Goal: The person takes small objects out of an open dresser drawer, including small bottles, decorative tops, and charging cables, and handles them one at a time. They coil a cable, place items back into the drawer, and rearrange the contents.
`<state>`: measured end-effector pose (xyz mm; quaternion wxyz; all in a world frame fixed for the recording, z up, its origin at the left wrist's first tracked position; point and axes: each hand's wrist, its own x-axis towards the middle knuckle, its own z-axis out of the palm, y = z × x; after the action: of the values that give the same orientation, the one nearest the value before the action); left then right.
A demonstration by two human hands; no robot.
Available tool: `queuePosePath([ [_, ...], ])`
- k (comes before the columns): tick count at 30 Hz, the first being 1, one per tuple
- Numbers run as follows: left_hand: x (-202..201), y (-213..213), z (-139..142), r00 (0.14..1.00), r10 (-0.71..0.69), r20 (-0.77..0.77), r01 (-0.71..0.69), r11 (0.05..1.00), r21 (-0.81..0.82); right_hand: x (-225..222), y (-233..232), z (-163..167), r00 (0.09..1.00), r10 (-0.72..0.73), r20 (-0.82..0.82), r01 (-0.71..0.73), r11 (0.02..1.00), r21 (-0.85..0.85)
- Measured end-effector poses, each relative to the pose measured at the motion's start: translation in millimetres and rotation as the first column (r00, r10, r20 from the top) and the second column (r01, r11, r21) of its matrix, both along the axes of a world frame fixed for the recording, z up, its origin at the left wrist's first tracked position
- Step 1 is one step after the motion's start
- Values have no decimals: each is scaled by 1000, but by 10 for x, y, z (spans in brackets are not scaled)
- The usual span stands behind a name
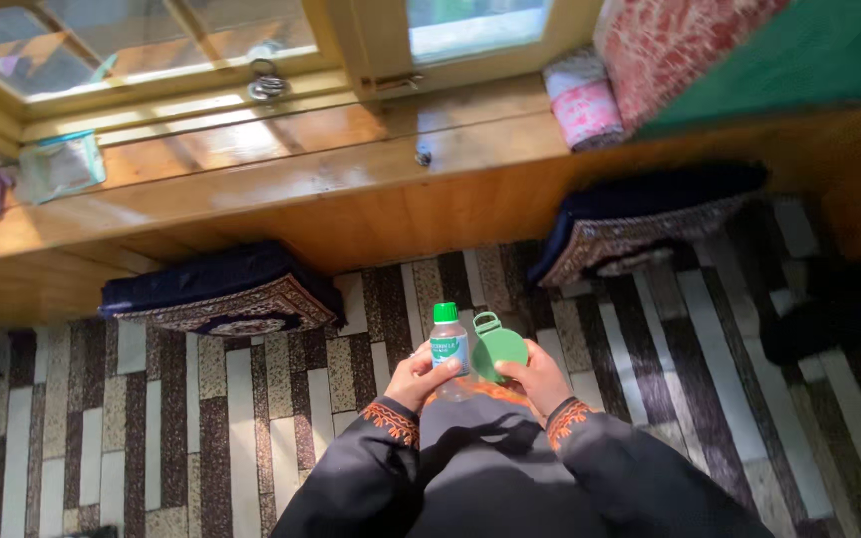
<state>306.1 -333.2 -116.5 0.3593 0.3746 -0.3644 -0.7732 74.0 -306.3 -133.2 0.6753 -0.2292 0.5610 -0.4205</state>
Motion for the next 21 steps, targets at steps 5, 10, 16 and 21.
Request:
queuePosePath([
  [5,-466,654,73,962,-224,-158,259,929,264,-330,1249,15,995,-100,-19,98,991,-94],
  [10,-1175,1324,-41,887,-338,-316,430,854,293,-668,2445,-119,954,-267,-140,255,962,-95],
  [16,-2298,2515,-234,770,-630,-97,628,724,285,-1299,3941,-146,840,-402,-365,408,911,-65],
  [21,-3358,3780,-294,645,-764,24,718,616,323,-2032,5373,-128,735,-522,-432,485,851,-203],
])
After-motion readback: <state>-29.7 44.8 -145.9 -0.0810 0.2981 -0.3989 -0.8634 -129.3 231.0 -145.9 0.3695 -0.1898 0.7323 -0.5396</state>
